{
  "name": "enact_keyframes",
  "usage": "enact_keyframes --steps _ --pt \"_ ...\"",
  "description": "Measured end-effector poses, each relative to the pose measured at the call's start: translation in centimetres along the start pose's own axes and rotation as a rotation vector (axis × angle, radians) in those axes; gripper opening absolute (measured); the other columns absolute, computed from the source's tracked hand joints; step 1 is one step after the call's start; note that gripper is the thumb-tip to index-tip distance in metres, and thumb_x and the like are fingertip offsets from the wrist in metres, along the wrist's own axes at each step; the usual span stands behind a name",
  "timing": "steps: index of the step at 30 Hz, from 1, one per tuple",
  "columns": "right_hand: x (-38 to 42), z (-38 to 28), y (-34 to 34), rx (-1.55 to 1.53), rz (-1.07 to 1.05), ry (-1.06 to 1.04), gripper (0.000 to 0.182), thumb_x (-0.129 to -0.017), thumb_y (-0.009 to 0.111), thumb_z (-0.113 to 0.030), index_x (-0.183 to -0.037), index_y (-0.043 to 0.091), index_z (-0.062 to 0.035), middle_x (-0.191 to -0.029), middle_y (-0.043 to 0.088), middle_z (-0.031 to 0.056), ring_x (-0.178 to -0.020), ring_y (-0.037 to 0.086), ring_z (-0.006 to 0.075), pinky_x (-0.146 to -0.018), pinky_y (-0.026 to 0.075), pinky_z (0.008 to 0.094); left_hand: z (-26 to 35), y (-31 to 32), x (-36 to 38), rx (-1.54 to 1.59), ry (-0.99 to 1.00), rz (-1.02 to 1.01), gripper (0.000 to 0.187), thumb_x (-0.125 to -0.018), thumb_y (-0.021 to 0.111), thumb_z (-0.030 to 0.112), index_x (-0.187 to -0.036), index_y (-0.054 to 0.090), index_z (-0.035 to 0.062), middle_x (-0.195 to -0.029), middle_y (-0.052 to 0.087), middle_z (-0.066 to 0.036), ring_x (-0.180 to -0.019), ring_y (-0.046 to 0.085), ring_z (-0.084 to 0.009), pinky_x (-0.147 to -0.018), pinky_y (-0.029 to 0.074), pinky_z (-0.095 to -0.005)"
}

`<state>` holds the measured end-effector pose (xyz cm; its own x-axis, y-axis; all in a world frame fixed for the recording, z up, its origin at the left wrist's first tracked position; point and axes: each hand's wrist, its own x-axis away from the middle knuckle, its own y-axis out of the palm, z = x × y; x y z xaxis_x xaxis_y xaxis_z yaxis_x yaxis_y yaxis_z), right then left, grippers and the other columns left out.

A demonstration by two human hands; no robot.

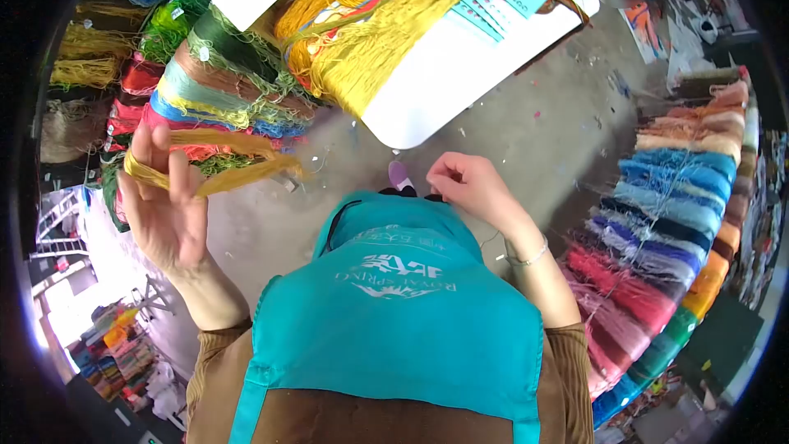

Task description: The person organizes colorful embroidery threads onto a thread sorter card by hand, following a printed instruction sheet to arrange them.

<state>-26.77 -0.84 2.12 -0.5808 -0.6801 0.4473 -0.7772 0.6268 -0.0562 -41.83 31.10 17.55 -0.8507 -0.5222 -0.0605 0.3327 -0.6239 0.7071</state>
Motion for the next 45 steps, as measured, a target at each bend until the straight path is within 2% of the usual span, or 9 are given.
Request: enact_keyframes --steps 3,7,9,10,12,24,29,39,45 --pt "-0.9 -5.1 -0.7 0.128 0.034 -0.073 0.009 -0.092 0.06 -0.007 -0.094 0.066 -0.0002 -0.078 0.065 0.0023 -0.069 0.059 0.007 -0.063 0.047 0.0213 0.7 0.9 -2.1 -0.094 0.087 -0.176 0.059 -0.104 0.04 0.035 -0.145 0.03 -0.0066 -0.063 0.041 0.002 -0.045 0.031 -0.0036 -0.042 0.027 -0.0196" --pt "-3.3 -8.2 -1.4 0.038 0.01 -0.179 0.009 -0.092 0.06 -0.006 -0.096 0.065 0.0003 -0.079 0.065 0.0027 -0.069 0.058 0.0074 -0.063 0.047 0.0212 2.8 2.7 -2.1 -0.258 0.212 -0.1 0.067 -0.104 0.035 0.042 -0.147 0.022 -0.0082 -0.048 0.04 0.002 -0.036 0.026 -0.0031 -0.039 0.02 -0.0171" --pt "-4.2 -9.2 -2.1 0.035 0.002 -0.21 0.01 -0.091 0.062 -0.008 -0.092 0.067 0.0002 -0.077 0.066 0.0018 -0.067 0.058 0.0063 -0.061 0.047 0.0218 2.5 3.7 -1.5 -0.59 0.316 0.096 0.068 -0.103 0.037 0.043 -0.144 0.029 -0.01 -0.051 0.045 0.001 -0.041 0.033 -0.0055 -0.044 0.027 -0.0199" --pt "-4.7 -9.5 -2.5 0.043 -0.021 -0.216 0.01 -0.091 0.062 -0.008 -0.092 0.067 0.0002 -0.077 0.066 0.0018 -0.067 0.058 0.0063 -0.061 0.047 0.0218 2.9 2.0 -1.3 -0.701 0.329 0.085 0.069 -0.101 0.041 0.044 -0.141 0.036 -0.0111 -0.071 0.064 -0.009 -0.064 0.058 -0.0121 -0.066 0.045 -0.0238" --pt "-5.7 -10.1 -3.2 0.028 -0.06 -0.234 0.009 -0.09 0.063 -0.007 -0.093 0.067 0.0001 -0.078 0.066 0.0017 -0.066 0.058 0.0064 -0.06 0.047 0.022 0.7 3.0 -0.8 -0.548 0.255 0.178 0.064 -0.099 0.045 0.042 -0.137 0.043 -0.0091 -0.137 0.051 -0.025 -0.13 0.048 -0.0296 -0.106 0.039 -0.036" --pt "-7.7 -13.8 -3.9 -0.202 -0.439 -0.306 0.011 -0.089 0.063 -0.007 -0.097 0.063 0.0011 -0.08 0.065 0.0033 -0.061 0.056 0.0048 -0.053 0.044 0.0201 -17.9 10.3 -2.0 0.128 -0.223 0.161 0.057 -0.103 0.04 0.036 -0.14 0.039 -0.0076 -0.143 0.045 -0.015 -0.121 0.052 -0.0234 -0.099 0.044 -0.039" --pt "-7.7 -13.4 -7.0 -0.512 -0.548 -0.004 0.01 -0.09 0.063 -0.006 -0.096 0.061 0.0007 -0.081 0.065 0.0036 -0.061 0.056 0.0046 -0.05 0.041 0.0197 -21.0 12.9 -1.4 0.104 -0.077 0.317 0.058 -0.103 0.042 0.035 -0.139 0.039 -0.0103 -0.142 0.046 -0.017 -0.118 0.053 -0.0213 -0.102 0.042 -0.0393" --pt "-8.5 -11.0 -10.7 -0.45 -0.646 -0.015 0.009 -0.092 0.062 -0.009 -0.096 0.062 -0.0016 -0.071 0.06 0.0006 -0.055 0.051 0.0034 -0.046 0.032 0.0183 -26.1 15.9 -1.2 0.097 0.121 0.421 0.052 -0.102 0.046 0.029 -0.136 0.043 -0.0095 -0.141 0.047 -0.019 -0.129 0.047 -0.0262 -0.108 0.038 -0.0414" --pt "-8.6 -11.1 -11.2 -0.313 -0.608 -0.076 0.007 -0.091 0.061 -0.006 -0.097 0.061 -0.0015 -0.07 0.057 0.0002 -0.049 0.046 0.004 -0.044 0.031 0.0186 -26.8 16.0 -1.2 0.158 0.14 0.532 0.048 -0.097 0.058 0.018 -0.137 0.046 -0.0049 -0.124 0.058 -0.012 -0.111 0.057 -0.0179 -0.099 0.044 -0.0322"
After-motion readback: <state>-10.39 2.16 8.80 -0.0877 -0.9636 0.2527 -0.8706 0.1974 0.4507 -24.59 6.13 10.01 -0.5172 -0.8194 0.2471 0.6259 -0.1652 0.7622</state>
